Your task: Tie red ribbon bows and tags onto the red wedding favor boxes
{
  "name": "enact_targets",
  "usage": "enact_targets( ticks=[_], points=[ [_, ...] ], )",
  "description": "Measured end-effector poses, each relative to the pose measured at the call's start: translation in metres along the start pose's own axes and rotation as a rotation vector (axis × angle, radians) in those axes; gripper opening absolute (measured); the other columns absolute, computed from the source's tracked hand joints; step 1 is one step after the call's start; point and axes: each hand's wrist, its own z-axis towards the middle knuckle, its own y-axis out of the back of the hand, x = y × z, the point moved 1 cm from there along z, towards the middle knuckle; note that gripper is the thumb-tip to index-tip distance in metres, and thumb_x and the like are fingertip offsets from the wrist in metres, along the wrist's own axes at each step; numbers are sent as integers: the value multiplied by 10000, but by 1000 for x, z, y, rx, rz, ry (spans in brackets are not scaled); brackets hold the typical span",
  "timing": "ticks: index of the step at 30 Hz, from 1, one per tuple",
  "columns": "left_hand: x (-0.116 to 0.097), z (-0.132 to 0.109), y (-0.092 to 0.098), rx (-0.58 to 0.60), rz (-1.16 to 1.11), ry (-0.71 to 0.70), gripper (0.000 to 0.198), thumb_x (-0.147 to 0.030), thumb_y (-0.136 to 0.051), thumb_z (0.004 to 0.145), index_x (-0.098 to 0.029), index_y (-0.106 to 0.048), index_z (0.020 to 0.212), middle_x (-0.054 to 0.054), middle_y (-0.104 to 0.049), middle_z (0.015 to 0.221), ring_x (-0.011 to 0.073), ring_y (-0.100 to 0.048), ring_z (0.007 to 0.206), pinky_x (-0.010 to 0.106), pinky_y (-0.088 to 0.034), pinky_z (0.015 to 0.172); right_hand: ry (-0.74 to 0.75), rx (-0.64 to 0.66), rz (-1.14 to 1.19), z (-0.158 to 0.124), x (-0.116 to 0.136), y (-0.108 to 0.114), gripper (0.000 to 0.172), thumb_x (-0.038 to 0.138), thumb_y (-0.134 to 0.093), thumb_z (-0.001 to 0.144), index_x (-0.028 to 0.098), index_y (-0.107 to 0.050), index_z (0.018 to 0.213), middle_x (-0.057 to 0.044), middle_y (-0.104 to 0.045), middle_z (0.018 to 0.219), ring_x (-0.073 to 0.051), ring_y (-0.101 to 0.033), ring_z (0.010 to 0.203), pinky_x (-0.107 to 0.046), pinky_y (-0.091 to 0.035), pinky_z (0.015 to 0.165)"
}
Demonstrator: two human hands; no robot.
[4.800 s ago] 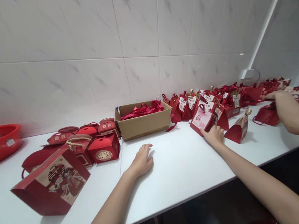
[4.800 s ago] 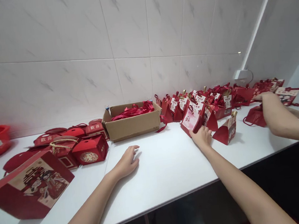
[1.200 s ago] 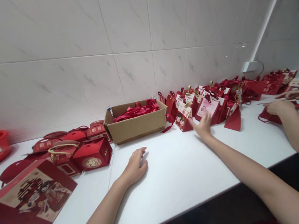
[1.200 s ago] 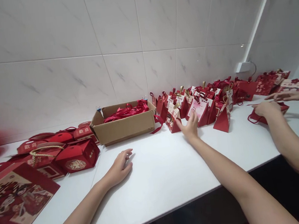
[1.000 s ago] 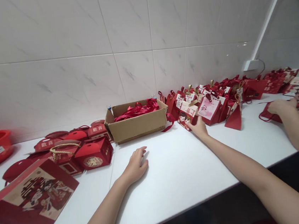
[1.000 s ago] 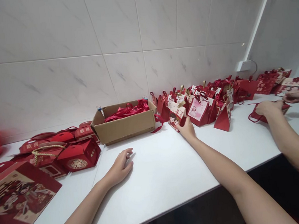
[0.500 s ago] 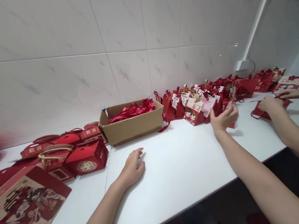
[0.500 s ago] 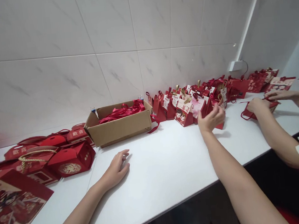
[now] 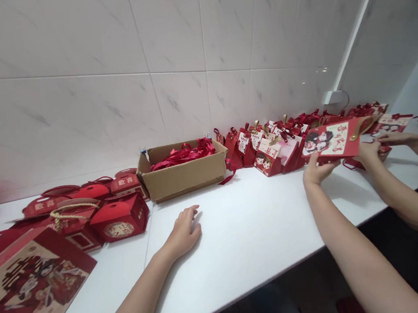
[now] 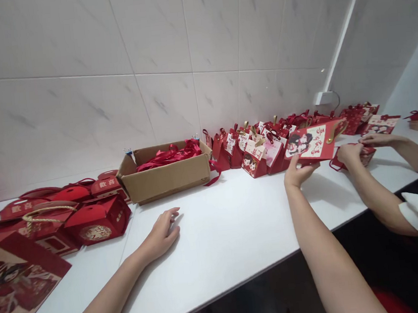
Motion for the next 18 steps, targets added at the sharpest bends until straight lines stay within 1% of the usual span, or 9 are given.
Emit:
enact_targets(
  ticks=[2, 3, 4, 6, 8, 11, 13, 15, 18],
  points=[
    [-2, 0, 0, -1, 2, -1, 433, -201, -429, 818, -181, -399, 1250, 135, -499, 1241, 272, -500, 1123, 468, -409, 962, 69, 11, 119, -16, 21, -10, 662, 466, -287, 891, 93, -9, 1361, -264, -342, 1335, -302, -437, 1229, -490, -392, 977],
    [-2, -1, 1, -2, 0, 4, 439, -197, -431, 815, -180, -397, 1252, 139, -497, 1245, 274, -499, 1126, 469, -408, 964, 100, 61, 187, -26, 30, -18, 692, 499, -347, 867, 100, -63, 1356, -245, -411, 1291, -292, -496, 1166, -468, -431, 936],
    [-3, -1, 1, -3, -2, 11, 442, -195, -433, 814, -179, -395, 1254, 142, -494, 1248, 276, -498, 1130, 471, -408, 966, 118, 155, 226, -39, 38, -26, 701, 527, -395, 842, 113, -133, 1343, -221, -475, 1238, -281, -538, 1105, -450, -458, 899],
    [-4, -2, 1, 3, -4, 25, 447, -195, -425, 818, -174, -383, 1263, 149, -483, 1259, 275, -495, 1139, 471, -406, 973, 108, 373, 180, -63, 46, -41, 667, 573, -465, 791, 134, -307, 1267, -173, -563, 1127, -272, -573, 1019, -434, -473, 860],
    [-6, -2, 1, 9, -4, 35, 451, -192, -417, 819, -164, -376, 1268, 154, -480, 1259, 271, -498, 1137, 469, -405, 976, 76, 492, 75, -82, 47, -52, 660, 617, -561, 693, 138, -445, 1133, -162, -587, 1046, -303, -559, 992, -472, -451, 861],
    [-9, -3, 3, 13, -3, 37, 459, -178, -425, 804, -155, -384, 1261, 160, -482, 1261, 272, -492, 1149, 471, -399, 983, 48, 491, 3, -94, 40, -59, 692, 615, -668, 555, 134, -488, 1019, -194, -541, 1061, -358, -505, 1025, -523, -401, 876],
    [-10, -3, 4, 12, -5, 39, 466, -172, -437, 791, -152, -397, 1255, 165, -481, 1272, 280, -479, 1171, 474, -393, 988, 47, 468, 2, -95, 35, -58, 712, 593, -682, 542, 144, -449, 1042, -189, -508, 1099, -328, -500, 1018, -474, -419, 850],
    [-12, -4, 5, 5, -10, 42, 471, -173, -445, 784, -151, -408, 1252, 166, -486, 1275, 286, -474, 1183, 476, -392, 989, 49, 456, 13, -95, 32, -57, 716, 568, -685, 552, 164, -397, 1067, -152, -517, 1079, -261, -523, 936, -398, -447, 782],
    [-13, -5, 5, -14, -17, 34, 472, -171, -460, 773, -159, -425, 1244, 158, -505, 1260, 287, -482, 1173, 474, -395, 985, 33, 489, 10, -96, 29, -56, 656, 549, -660, 591, 176, -368, 1045, -66, -574, 873, -184, -524, 710, -333, -448, 652]
  ],
)
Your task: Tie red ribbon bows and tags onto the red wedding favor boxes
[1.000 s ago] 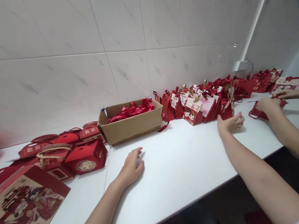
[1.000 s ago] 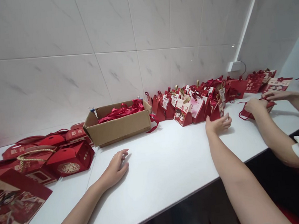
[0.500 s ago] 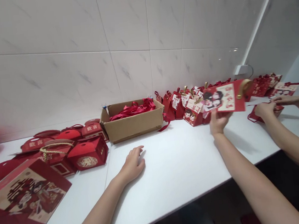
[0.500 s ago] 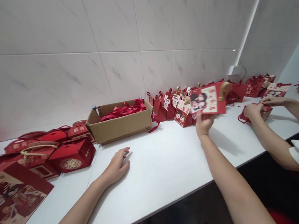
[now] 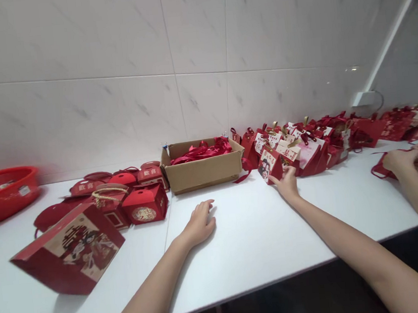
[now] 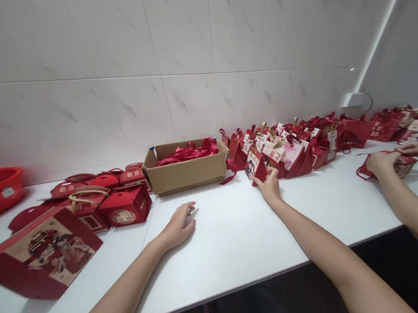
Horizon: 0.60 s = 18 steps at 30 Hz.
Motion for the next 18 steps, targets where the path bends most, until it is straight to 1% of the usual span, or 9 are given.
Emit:
enact_targets(
  ticks=[2, 4, 6, 9, 12, 13, 15, 16, 18],
  points=[
    [1, -1, -1, -10, -2, -3, 482, -164, -473, 762, -159, -428, 1242, 158, -510, 1255, 285, -488, 1162, 474, -393, 985, -20, 43, -13, 0, -1, -1, 573, 548, -637, 609, 179, -400, 978, -13, -563, 703, -168, -501, 594, -320, -431, 592],
    [2, -2, -4, -10, 2, 3, 503, -154, -483, 752, -155, -419, 1251, 162, -507, 1256, 285, -488, 1156, 476, -394, 981, -26, 105, -28, -1, -1, -1, 475, 547, -632, 599, 191, -454, 858, -3, -550, 613, -178, -508, 559, -326, -424, 580],
    [2, -2, -7, -1, 15, 6, 523, -142, -483, 746, -151, -405, 1264, 166, -501, 1258, 286, -483, 1156, 477, -397, 976, -8, 184, -36, -2, 1, -1, 392, 535, -634, 583, 203, -493, 735, -33, -583, 615, -204, -546, 591, -338, -430, 602],
    [-5, -3, -6, 11, 47, 11, 533, -134, -475, 752, -130, -388, 1278, 176, -498, 1250, 276, -483, 1148, 450, -406, 972, 21, 265, -31, -3, 2, 3, 335, 500, -622, 573, 205, -535, 704, -62, -621, 640, -236, -586, 635, -358, -441, 632],
    [-26, -17, 10, -46, 154, -23, 539, -129, -482, 762, -139, -385, 1292, 169, -470, 1286, 288, -423, 1199, 453, -367, 1005, 55, 267, -75, -3, -1, 5, 306, 485, -588, 581, 211, -538, 708, -73, -628, 640, -261, -600, 638, -381, -452, 624],
    [-35, -26, 20, -98, 244, -53, 546, -137, -494, 764, -163, -387, 1298, 158, -441, 1324, 306, -379, 1233, 477, -328, 1027, 70, 274, -87, -3, -2, 5, 304, 490, -579, 588, 215, -539, 711, -72, -628, 639, -267, -603, 635, -388, -455, 617],
    [-50, -54, 45, -304, 411, -29, 524, -201, -514, 796, -228, -385, 1303, 123, -364, 1402, 326, -319, 1280, 512, -250, 1061, 97, 291, -97, -2, -6, 4, 305, 507, -571, 597, 228, -544, 716, -61, -623, 628, -273, -603, 621, -399, -460, 604],
    [-54, -71, 60, -450, 474, 26, 524, -252, -524, 810, -254, -366, 1310, 110, -352, 1408, 323, -303, 1296, 514, -235, 1068, 108, 297, -96, -2, -8, 3, 305, 516, -570, 599, 236, -544, 717, -55, -620, 625, -273, -602, 615, -403, -462, 602],
    [-50, -109, 92, -849, 566, 250, 587, -335, -567, 792, -238, -312, 1312, 125, -368, 1368, 317, -308, 1303, 512, -236, 1075, 120, 298, -86, -1, -11, -1, 297, 519, -569, 601, 246, -542, 715, -45, -616, 625, -268, -598, 606, -405, -464, 602]
  ],
)
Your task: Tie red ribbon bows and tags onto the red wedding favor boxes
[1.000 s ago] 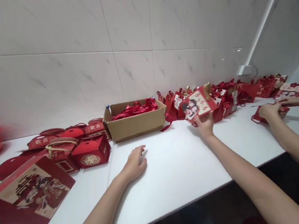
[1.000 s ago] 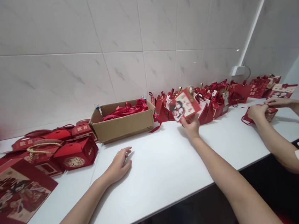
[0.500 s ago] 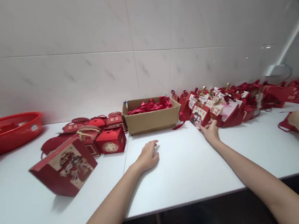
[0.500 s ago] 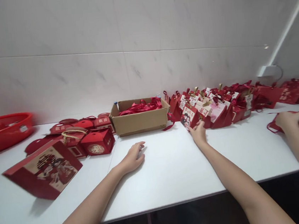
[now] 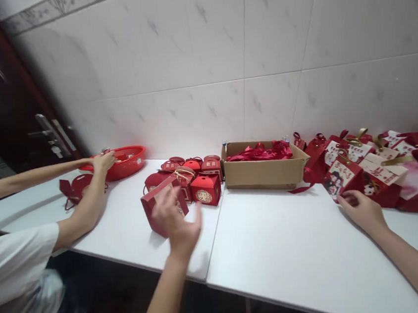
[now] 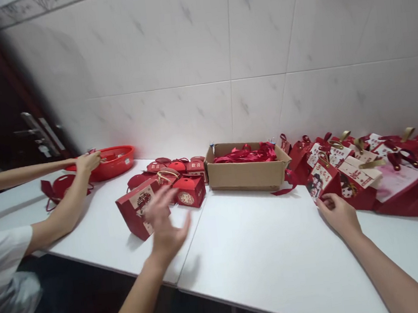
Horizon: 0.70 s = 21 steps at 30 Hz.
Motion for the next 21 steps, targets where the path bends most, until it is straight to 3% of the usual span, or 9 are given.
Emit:
enact_targets(
  ticks=[3, 4, 6, 9, 12, 14, 17, 19, 21],
  points=[
    [59, 2, 34, -373, 123, 414, 836, -459, -660, 701, -149, -226, 1345, 191, -337, 1368, 348, -303, 1306, 532, -237, 1079, -6, -8, 5, 1, -2, -3, 270, 489, -569, 600, 242, -545, 706, -43, -608, 615, -255, -585, 581, -398, -461, 591],
    [77, 4, 38, -388, 84, 496, 916, -480, -694, 660, -142, -204, 1356, 197, -346, 1376, 353, -323, 1299, 539, -251, 1074, 0, -3, 2, 1, -2, -3, 262, 477, -565, 608, 236, -552, 709, -44, -607, 615, -251, -582, 578, -393, -459, 588],
    [104, 9, 36, -254, -150, 604, 1000, -451, -725, 636, -156, -134, 1386, 173, -467, 1305, 307, -477, 1198, 503, -360, 1025, 53, 8, -12, -3, 0, -2, 248, 457, -546, 642, 222, -565, 718, -50, -608, 630, -241, -580, 590, -381, -457, 595],
    [110, 10, 30, -140, -439, 684, 814, -410, -710, 665, -167, -305, 1328, 127, -619, 1103, 251, -634, 976, 416, -511, 862, 213, 1, -25, -12, 14, -1, 242, 422, -512, 714, 198, -583, 772, -64, -619, 718, -221, -582, 634, -364, -467, 629],
    [81, 2, 28, -142, -508, 603, 592, -396, -742, 628, -179, -521, 1132, 75, -671, 962, 221, -666, 837, 351, -552, 755, 403, -23, -19, -17, 48, -6, 290, 397, -497, 784, 171, -605, 929, -103, -624, 904, -230, -593, 785, -370, -484, 730],
    [48, -3, 17, -7, -690, 559, 561, -394, -761, 604, -176, -548, 1075, 55, -693, 874, 213, -674, 751, 326, -563, 675, 509, -90, -32, -13, 84, -14, 340, 382, -499, 804, 157, -597, 1040, -137, -608, 1042, -276, -548, 999, -423, -439, 882],
    [-8, -6, -23, 296, -968, 435, 489, -391, -757, 624, -164, -576, 1017, 68, -702, 904, 217, -675, 782, 330, -555, 714, 612, -115, 1, 6, 147, -29, 484, 399, -491, 831, 135, -502, 1237, -162, -527, 1258, -275, -448, 1184, -420, -356, 1006],
    [-38, -5, -58, 451, -1076, 375, 480, -443, -733, 647, -152, -591, 1002, 93, -698, 939, 234, -668, 830, 346, -541, 744, 541, -126, 18, 23, 182, -36, 484, 375, -375, 893, 143, -433, 1313, -149, -453, 1362, -249, -353, 1291, -422, -278, 1062],
    [-59, 0, -87, 579, -1174, 276, 579, -561, -684, 652, -138, -589, 1036, 128, -684, 998, 266, -652, 897, 373, -524, 780, 363, 39, -61, 38, 204, -39, 456, 342, -247, 933, 151, -482, 1273, -140, -473, 1349, -246, -339, 1306, -482, -166, 1093]
  ],
)
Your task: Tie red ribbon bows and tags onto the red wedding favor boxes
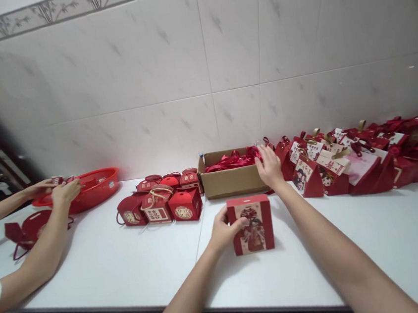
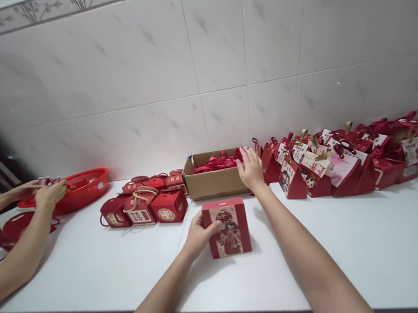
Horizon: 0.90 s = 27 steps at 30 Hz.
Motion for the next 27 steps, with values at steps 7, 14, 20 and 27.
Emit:
enact_targets(
  ticks=[7, 14, 20, 27],
  points=[
    [9, 57, 4, -411, 739, -289, 528, -442, -496, 845, -169, -439, 1293, 173, -399, 1408, 324, -298, 1337, 521, -240, 1054, 4, 597, 50, 3, -6, 34, 212, 327, -546, 795, 213, -721, 837, -61, -719, 892, -213, -631, 858, -353, -426, 887],
    [34, 65, 10, -231, 1292, -287, 204, -196, -483, 845, -225, -610, 1003, 82, -638, 1012, 256, -526, 1004, 470, -270, 957, -23, 645, 79, 2, 7, 44, 251, 352, -556, 786, 170, -684, 669, -48, -653, 613, -177, -582, 573, -279, -425, 563],
    [45, 63, 19, -200, 1315, -343, 147, -186, -515, 818, -202, -623, 917, 88, -622, 988, 249, -506, 971, 413, -300, 871, -18, 45, 131, 9, 15, 6, 192, 274, -461, 865, 161, -615, 848, -109, -663, 894, -204, -611, 829, -302, -438, 762],
    [41, 64, 16, -196, 1283, -323, 139, -178, -511, 818, -201, -619, 903, 82, -611, 987, 245, -501, 977, 418, -299, 861, 116, 173, 112, 8, 15, 17, 257, 436, -550, 826, 198, -593, 740, -54, -638, 797, -185, -596, 771, -288, -431, 731]
  ],
)
